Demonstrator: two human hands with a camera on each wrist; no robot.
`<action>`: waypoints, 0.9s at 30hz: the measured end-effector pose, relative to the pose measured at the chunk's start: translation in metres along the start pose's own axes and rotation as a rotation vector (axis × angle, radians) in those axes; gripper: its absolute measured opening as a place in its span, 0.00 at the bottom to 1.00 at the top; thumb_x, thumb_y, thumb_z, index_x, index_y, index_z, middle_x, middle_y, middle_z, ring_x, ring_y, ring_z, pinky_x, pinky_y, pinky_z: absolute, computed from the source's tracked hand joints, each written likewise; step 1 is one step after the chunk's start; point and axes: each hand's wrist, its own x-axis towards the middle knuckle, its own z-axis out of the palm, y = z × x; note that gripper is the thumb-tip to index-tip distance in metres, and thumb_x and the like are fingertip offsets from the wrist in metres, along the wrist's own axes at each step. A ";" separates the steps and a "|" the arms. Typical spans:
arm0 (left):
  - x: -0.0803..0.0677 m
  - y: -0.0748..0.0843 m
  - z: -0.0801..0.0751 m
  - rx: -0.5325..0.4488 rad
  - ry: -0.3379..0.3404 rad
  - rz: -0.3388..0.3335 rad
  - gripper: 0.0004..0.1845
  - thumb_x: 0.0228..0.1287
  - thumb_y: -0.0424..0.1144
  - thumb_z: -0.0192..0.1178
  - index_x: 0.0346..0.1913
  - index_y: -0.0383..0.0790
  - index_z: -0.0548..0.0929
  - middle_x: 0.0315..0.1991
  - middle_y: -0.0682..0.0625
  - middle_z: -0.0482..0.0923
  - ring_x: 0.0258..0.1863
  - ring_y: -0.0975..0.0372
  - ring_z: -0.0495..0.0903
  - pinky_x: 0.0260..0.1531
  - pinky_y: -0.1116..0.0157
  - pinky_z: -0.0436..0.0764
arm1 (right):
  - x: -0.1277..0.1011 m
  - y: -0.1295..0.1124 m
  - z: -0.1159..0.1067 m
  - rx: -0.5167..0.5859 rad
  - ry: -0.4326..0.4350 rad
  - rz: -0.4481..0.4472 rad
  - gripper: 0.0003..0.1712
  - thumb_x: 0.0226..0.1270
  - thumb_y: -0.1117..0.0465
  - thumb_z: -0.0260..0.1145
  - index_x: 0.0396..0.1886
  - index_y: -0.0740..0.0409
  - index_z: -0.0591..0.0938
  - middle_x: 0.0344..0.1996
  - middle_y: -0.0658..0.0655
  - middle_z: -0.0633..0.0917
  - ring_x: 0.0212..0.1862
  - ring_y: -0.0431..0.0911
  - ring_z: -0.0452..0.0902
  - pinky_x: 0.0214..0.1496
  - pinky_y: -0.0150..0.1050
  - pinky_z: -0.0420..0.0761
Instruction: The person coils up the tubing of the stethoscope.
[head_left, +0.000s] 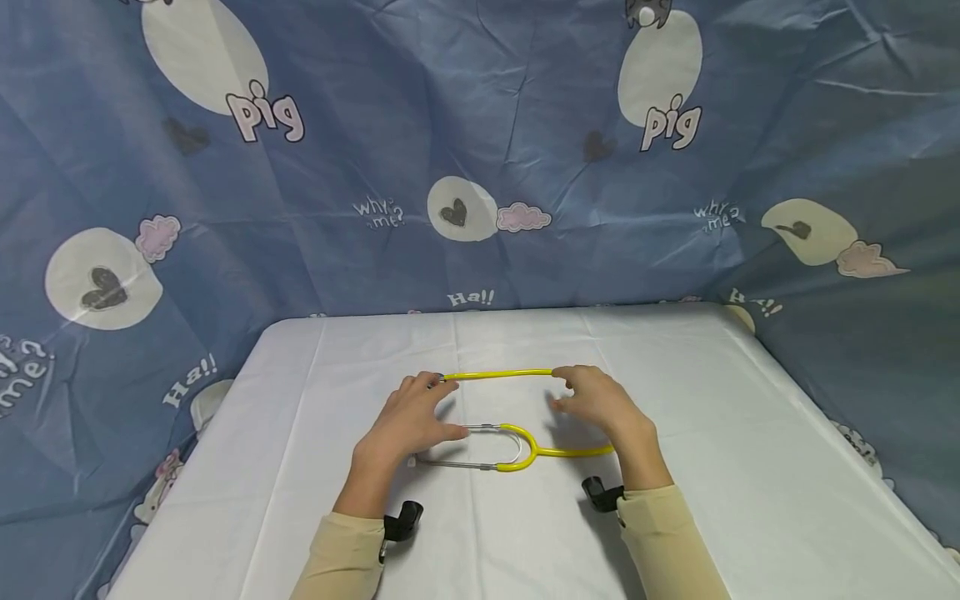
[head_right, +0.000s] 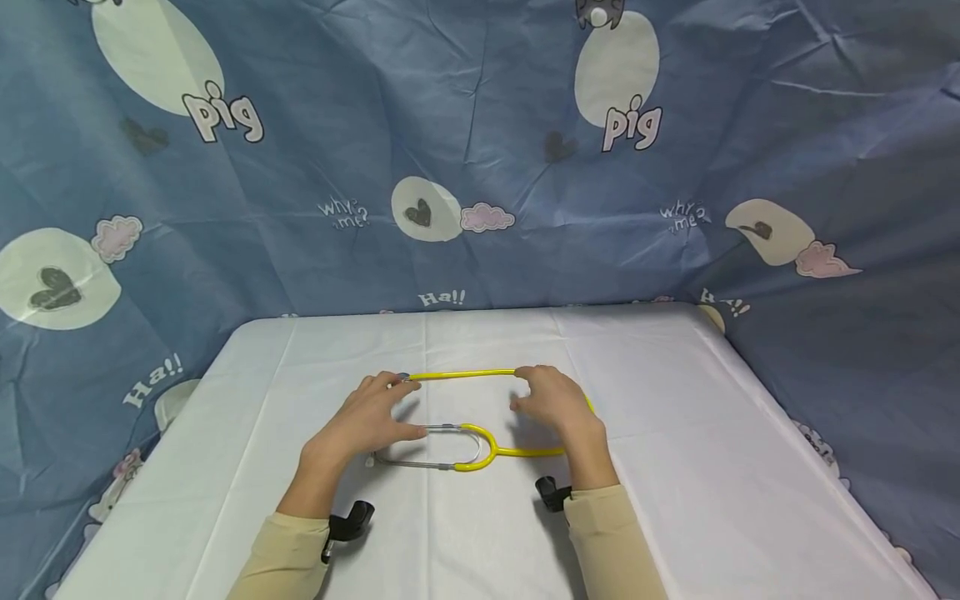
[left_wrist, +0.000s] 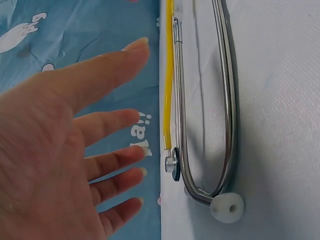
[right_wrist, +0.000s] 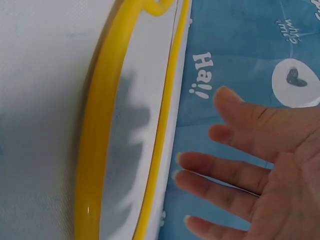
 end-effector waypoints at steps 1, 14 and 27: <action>0.000 0.001 0.000 0.003 -0.010 -0.002 0.43 0.51 0.61 0.72 0.70 0.53 0.73 0.69 0.46 0.67 0.66 0.51 0.67 0.63 0.48 0.70 | 0.000 0.000 0.000 0.001 -0.009 0.003 0.30 0.62 0.55 0.70 0.65 0.54 0.78 0.54 0.61 0.84 0.53 0.54 0.80 0.53 0.53 0.79; -0.001 0.008 0.005 0.012 -0.089 0.010 0.38 0.45 0.57 0.77 0.63 0.55 0.79 0.63 0.48 0.72 0.63 0.53 0.70 0.62 0.51 0.72 | 0.000 -0.005 0.003 -0.028 -0.051 0.011 0.19 0.58 0.56 0.73 0.49 0.56 0.85 0.38 0.54 0.85 0.37 0.45 0.78 0.42 0.44 0.79; -0.006 0.014 0.011 0.035 -0.096 0.111 0.42 0.33 0.56 0.83 0.59 0.53 0.80 0.51 0.52 0.75 0.52 0.57 0.72 0.52 0.53 0.74 | -0.007 -0.007 0.004 -0.012 -0.126 0.016 0.15 0.50 0.57 0.78 0.39 0.53 0.86 0.35 0.49 0.84 0.37 0.44 0.76 0.45 0.43 0.78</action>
